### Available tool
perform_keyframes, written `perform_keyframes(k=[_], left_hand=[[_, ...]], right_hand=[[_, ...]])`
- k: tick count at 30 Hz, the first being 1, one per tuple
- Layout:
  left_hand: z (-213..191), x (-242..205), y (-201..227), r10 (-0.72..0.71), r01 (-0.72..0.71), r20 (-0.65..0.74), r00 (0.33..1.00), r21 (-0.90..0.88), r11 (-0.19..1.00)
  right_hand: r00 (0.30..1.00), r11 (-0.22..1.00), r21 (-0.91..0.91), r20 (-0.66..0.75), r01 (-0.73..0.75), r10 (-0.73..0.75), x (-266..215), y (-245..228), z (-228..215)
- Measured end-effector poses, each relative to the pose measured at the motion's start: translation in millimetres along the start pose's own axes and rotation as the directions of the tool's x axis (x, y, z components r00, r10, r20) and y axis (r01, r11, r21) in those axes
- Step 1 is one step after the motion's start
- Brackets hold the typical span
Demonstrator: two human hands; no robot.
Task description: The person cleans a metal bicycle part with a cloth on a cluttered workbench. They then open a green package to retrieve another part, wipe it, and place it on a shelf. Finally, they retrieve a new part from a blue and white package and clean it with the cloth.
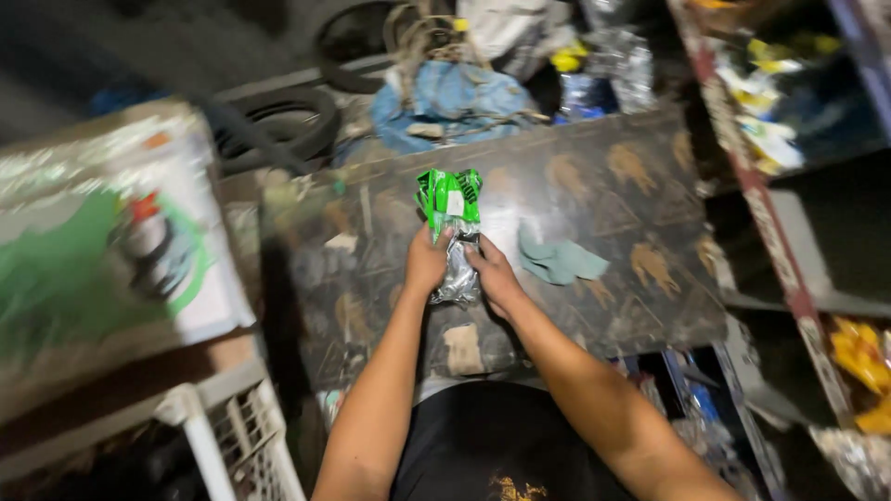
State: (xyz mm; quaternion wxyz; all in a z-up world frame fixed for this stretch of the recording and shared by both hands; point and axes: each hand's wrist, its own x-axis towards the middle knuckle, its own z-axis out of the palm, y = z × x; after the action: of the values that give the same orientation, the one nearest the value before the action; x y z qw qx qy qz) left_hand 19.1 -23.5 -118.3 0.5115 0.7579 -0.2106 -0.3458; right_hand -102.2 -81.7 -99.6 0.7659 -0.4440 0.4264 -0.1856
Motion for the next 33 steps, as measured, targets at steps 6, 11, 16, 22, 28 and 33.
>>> perform_keyframes(k=[6,11,16,22,28,33], left_hand=[[78.5,-6.9,61.9,0.022,-0.073,0.209,0.978,0.243,0.967],[152.6,-14.8,92.6,0.044,-0.199,0.435,0.899,0.317,0.927],[204.3,-29.4,140.0,0.2,-0.52,0.624,0.756,0.385,0.763],[262.0,-48.5,179.0,0.087,-0.609,0.779,0.621,0.409,0.68],[311.9,-64.3,200.3,0.201,-0.725,0.843,0.498,0.278,0.63],[345.2,-65.9,207.6,0.275,-0.693,0.836,0.476,0.164,0.702]], right_hand=[[0.984,0.982,0.116,-0.11,0.15,-0.137,-26.6,-35.5,-72.0],[0.916,0.944,0.152,-0.326,0.292,-0.231,-37.1,-31.9,-141.2],[0.805,0.902,0.151,-0.526,0.404,-0.273,-52.7,-51.4,-198.9],[0.669,0.876,0.094,-0.686,0.473,-0.287,-78.0,-78.2,-249.7],[0.544,0.839,0.052,-0.782,0.541,-0.303,-102.7,-101.2,-281.3],[0.49,0.787,0.114,-0.833,0.607,-0.257,-106.1,-109.9,-310.6]])
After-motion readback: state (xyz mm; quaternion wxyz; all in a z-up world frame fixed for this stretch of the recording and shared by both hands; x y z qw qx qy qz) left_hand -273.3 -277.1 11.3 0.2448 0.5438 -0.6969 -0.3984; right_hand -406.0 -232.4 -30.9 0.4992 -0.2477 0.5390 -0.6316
